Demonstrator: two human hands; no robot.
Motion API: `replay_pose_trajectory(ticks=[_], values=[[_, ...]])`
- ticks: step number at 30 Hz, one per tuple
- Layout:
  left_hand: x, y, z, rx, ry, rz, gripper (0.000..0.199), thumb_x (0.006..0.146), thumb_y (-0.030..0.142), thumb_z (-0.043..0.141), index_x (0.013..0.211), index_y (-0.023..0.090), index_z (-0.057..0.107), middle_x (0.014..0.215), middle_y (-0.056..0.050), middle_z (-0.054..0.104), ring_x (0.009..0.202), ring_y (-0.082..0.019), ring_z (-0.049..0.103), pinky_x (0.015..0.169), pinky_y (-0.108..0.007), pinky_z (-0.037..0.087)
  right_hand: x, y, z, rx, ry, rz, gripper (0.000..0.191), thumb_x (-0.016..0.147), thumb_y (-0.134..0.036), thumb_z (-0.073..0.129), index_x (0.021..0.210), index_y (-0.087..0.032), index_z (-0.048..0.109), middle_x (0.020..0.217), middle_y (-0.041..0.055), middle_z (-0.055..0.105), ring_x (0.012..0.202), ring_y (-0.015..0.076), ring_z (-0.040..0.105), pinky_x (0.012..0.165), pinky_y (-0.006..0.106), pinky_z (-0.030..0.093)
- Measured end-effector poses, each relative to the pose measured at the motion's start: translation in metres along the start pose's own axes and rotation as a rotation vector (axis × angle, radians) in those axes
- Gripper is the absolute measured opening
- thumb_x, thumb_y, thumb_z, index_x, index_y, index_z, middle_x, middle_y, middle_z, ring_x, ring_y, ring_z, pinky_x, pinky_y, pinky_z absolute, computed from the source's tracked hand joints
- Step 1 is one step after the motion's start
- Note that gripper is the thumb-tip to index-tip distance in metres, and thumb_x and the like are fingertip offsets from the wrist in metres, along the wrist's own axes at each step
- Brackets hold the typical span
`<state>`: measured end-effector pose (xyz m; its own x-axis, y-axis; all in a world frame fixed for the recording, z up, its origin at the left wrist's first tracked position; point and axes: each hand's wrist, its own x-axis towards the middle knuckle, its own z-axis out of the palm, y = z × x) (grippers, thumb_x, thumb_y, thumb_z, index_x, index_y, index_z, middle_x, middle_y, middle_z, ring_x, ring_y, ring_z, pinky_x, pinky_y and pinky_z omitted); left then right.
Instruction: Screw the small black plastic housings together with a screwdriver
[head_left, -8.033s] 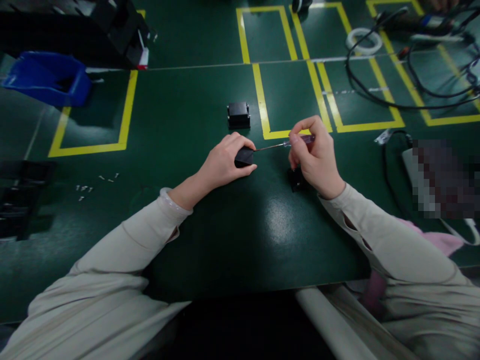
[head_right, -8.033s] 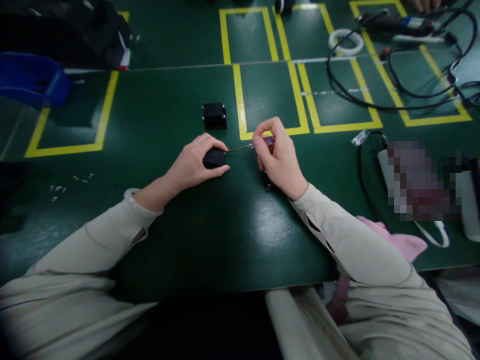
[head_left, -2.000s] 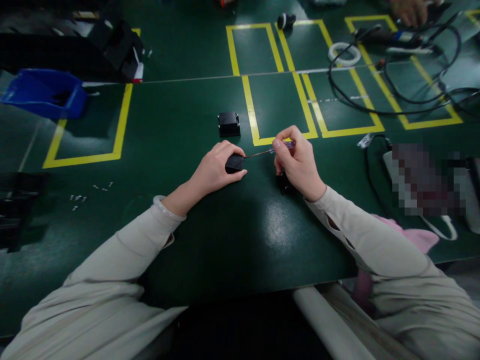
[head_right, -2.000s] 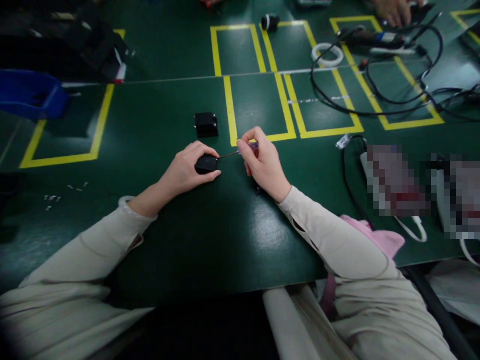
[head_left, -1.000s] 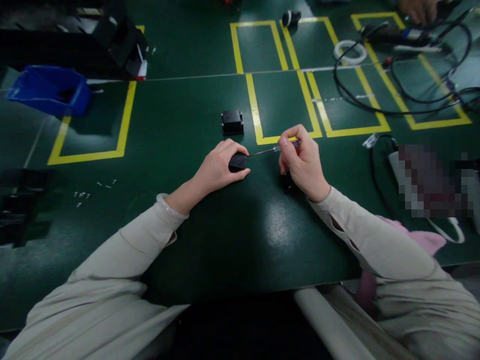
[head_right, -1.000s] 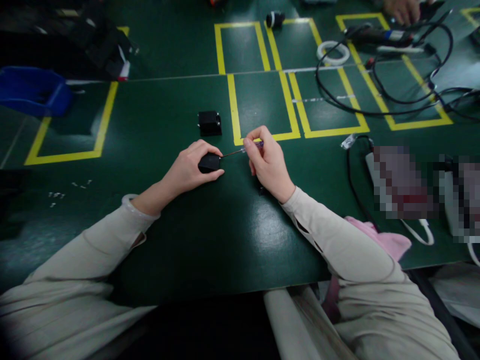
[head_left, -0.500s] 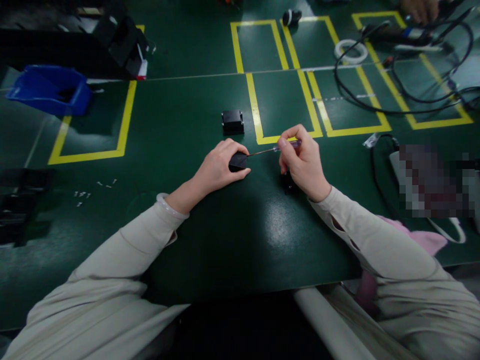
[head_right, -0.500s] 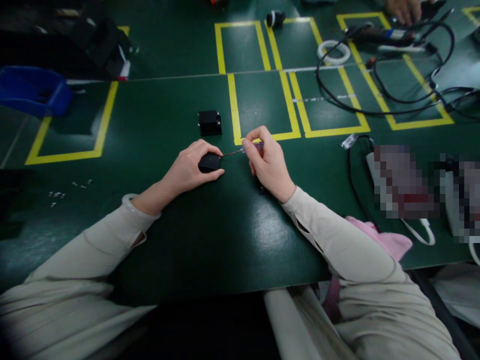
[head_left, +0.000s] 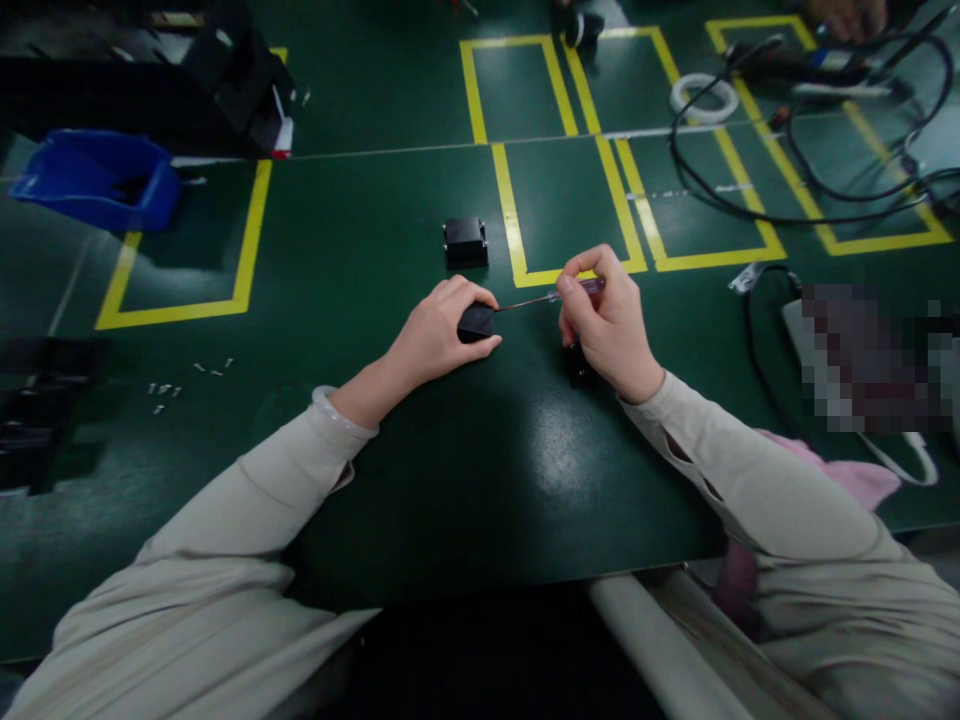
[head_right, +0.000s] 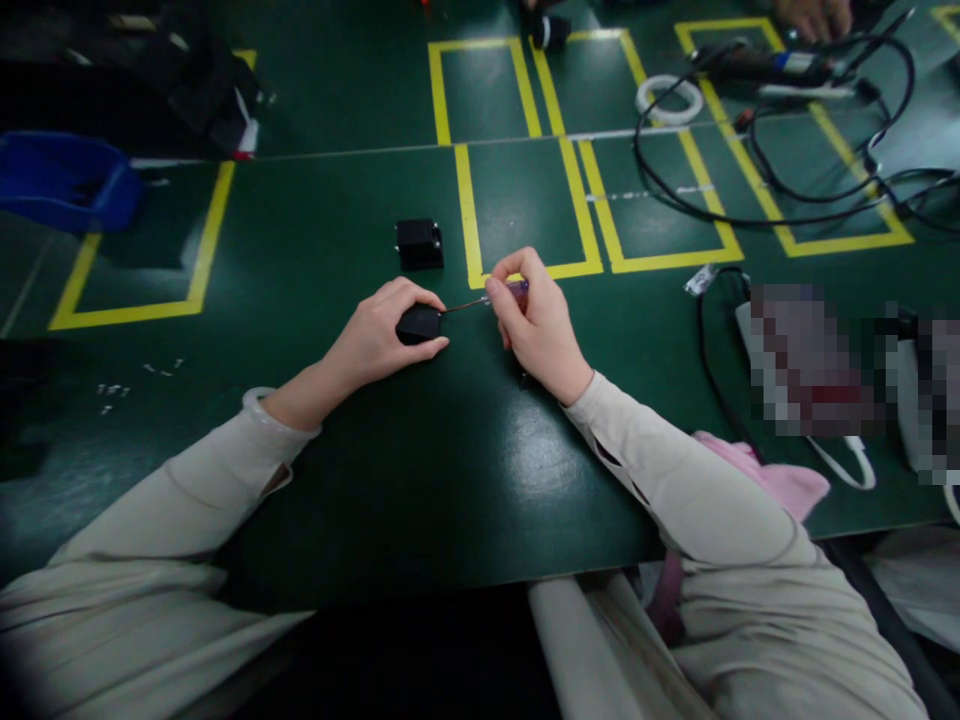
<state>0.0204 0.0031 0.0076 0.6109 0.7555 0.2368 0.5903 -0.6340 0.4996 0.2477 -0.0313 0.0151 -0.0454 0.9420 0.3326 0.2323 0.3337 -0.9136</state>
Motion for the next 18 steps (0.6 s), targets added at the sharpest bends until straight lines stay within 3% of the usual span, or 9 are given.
replay_pose_trajectory(ticks=[5, 13, 18], values=[[-0.0001, -0.0005, 0.0002, -0.004, -0.004, -0.006, 0.031, 0.086, 0.035, 0.068, 0.11, 0.017, 0.062, 0.111, -0.008, 0.064, 0.107, -0.025, 0.06, 0.095, -0.038, 0.047, -0.0002, 0.0016, 0.0011, 0.041, 0.003, -0.008, 0.032, 0.095, -0.055, 0.059, 0.099, -0.027, 0.046, 0.055, -0.0097, 0.045, 0.039, 0.0075, 0.044, 0.037, 0.026, 0.032], [-0.0005, -0.0002, -0.0003, -0.006, -0.006, -0.004, 0.03, 0.086, 0.035, 0.068, 0.11, 0.017, 0.062, 0.11, -0.008, 0.064, 0.107, -0.025, 0.06, 0.094, -0.037, 0.047, 0.0004, 0.001, -0.0006, -0.006, -0.007, -0.005, 0.031, 0.098, -0.055, 0.054, 0.089, -0.026, 0.046, 0.047, -0.0101, 0.042, 0.035, 0.0072, 0.041, 0.037, 0.027, 0.026], [-0.0005, -0.0005, 0.0004, 0.001, -0.003, -0.005, 0.031, 0.086, 0.035, 0.068, 0.11, 0.017, 0.062, 0.11, -0.008, 0.064, 0.106, -0.024, 0.06, 0.095, -0.037, 0.047, 0.0005, 0.0044, 0.0002, 0.041, -0.001, -0.041, 0.033, 0.094, -0.056, 0.06, 0.097, -0.026, 0.047, 0.057, -0.0093, 0.046, 0.038, 0.0059, 0.045, 0.036, 0.026, 0.031]])
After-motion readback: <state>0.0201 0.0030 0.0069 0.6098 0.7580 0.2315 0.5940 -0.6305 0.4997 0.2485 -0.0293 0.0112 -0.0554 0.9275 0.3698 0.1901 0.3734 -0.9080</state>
